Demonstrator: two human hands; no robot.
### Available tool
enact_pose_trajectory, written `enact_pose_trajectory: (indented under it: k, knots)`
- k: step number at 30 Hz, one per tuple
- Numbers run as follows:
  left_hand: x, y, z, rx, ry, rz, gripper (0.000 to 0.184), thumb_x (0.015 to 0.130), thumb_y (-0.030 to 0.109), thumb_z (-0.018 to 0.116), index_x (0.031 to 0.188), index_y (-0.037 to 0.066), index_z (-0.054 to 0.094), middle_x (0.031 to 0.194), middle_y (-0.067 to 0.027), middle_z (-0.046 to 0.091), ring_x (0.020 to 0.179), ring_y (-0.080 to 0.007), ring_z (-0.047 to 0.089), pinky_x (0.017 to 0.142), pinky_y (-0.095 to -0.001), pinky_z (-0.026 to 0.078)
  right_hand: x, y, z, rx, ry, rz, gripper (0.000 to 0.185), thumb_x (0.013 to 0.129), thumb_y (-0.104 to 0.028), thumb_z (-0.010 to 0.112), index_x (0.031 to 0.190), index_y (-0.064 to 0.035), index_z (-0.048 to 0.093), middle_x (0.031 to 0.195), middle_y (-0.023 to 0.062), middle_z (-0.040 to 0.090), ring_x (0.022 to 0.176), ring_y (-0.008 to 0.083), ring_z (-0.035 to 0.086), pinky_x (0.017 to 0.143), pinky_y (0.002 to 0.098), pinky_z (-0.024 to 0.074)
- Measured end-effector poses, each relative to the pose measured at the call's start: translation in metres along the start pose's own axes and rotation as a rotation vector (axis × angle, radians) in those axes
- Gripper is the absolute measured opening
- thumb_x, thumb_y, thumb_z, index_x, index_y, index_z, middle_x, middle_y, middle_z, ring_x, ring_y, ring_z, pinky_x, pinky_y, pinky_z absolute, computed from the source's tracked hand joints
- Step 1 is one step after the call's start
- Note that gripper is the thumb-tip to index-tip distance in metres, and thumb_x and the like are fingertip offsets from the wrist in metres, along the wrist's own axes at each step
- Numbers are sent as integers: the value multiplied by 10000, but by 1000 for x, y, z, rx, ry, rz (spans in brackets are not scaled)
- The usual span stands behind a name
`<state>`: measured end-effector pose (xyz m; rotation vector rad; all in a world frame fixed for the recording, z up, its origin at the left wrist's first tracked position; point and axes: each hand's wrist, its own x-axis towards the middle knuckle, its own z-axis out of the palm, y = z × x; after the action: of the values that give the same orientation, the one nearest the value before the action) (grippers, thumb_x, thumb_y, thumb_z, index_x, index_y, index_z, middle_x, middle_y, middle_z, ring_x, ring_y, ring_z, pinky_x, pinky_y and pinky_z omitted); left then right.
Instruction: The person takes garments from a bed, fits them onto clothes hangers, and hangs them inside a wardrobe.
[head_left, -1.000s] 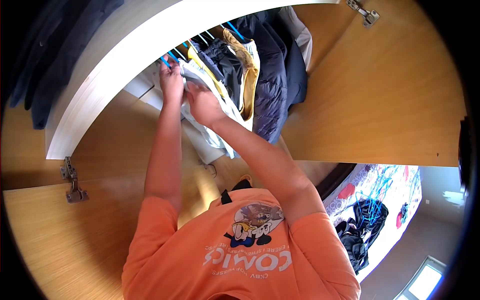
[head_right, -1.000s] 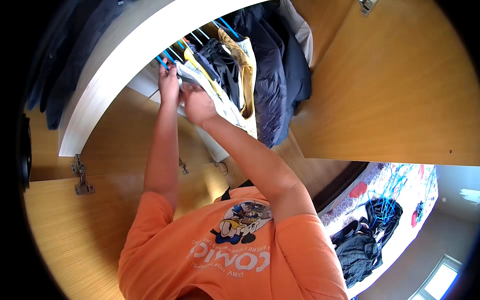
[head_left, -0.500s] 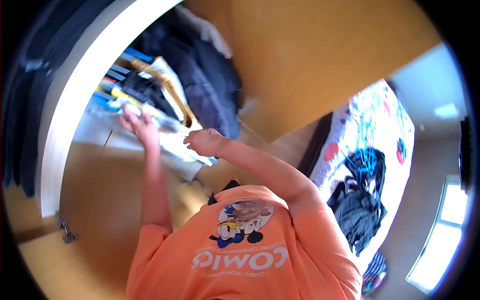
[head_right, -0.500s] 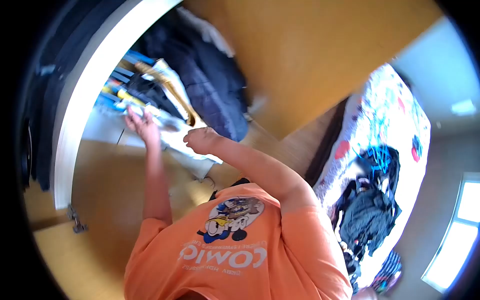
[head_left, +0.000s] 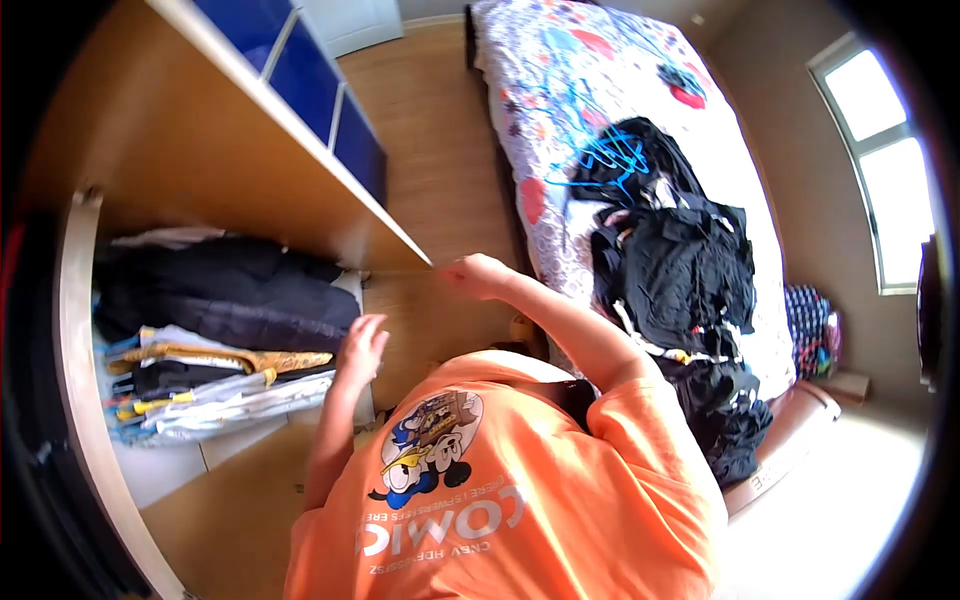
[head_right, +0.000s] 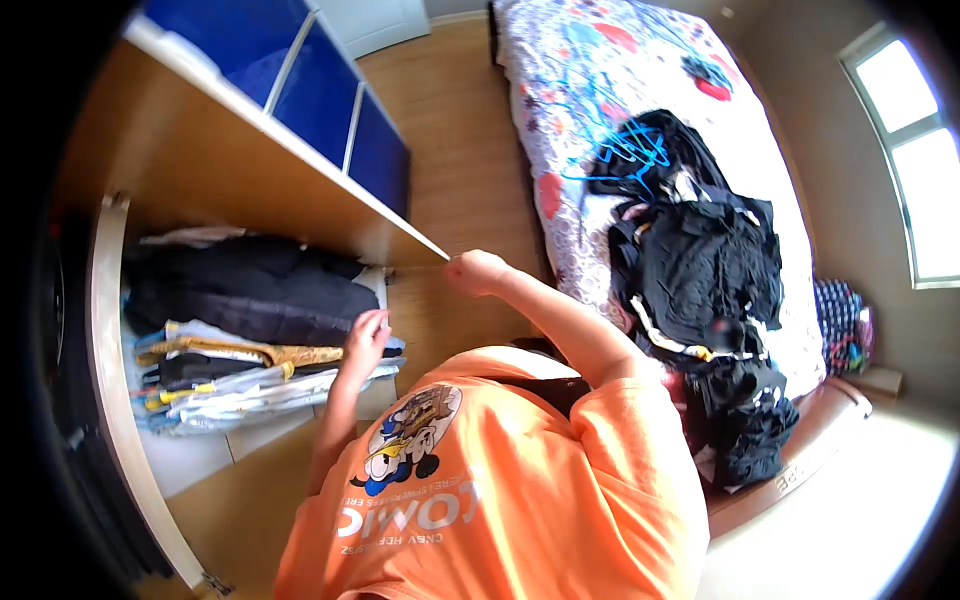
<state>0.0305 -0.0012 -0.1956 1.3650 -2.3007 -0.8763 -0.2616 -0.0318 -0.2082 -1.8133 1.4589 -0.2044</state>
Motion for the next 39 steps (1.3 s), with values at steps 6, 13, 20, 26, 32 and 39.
enact_pose_trajectory:
  k: [6,13,20,26,32,39]
  knots:
    - [44,89,73,32,-355,240,288,855,210,565,1116,90,564,1089,-126,572,972,-310,576,815,-381,483,-95,166,-4,101,234,329,237,807,-223,491,815,-55,658,808,166,641,789,354,619,722,419,488]
    - [90,148,131,92,-556,286,275,844,166,563,1099,65,571,1061,-144,577,974,-321,564,833,-375,471,-176,369,72,419,452,834,195,825,-181,531,753,-56,663,613,53,617,500,163,570,486,309,466]
    - [118,177,176,127,-584,296,287,831,195,573,1092,77,577,1057,-126,585,981,-294,570,846,-370,471,-203,441,96,391,489,982,187,803,-179,556,743,-51,679,624,75,639,532,199,612,532,303,487]
    - [148,189,188,155,-635,285,280,831,196,567,1087,82,578,1056,-126,588,975,-301,573,847,-379,472,-172,436,68,524,397,858,190,829,-195,564,848,-39,671,630,65,639,506,174,607,505,296,489]
    - [184,177,204,166,-702,288,290,823,207,574,1088,89,583,1057,-125,589,976,-300,575,842,-381,476,-128,446,14,418,435,746,197,811,-211,582,857,-47,681,631,70,640,515,192,614,531,313,502]
    - [255,180,214,165,-876,273,294,831,189,579,1108,91,573,1087,-115,578,1014,-293,556,867,-366,459,-64,488,-62,307,670,808,195,800,-224,575,845,-73,691,786,129,667,747,291,644,710,357,509]
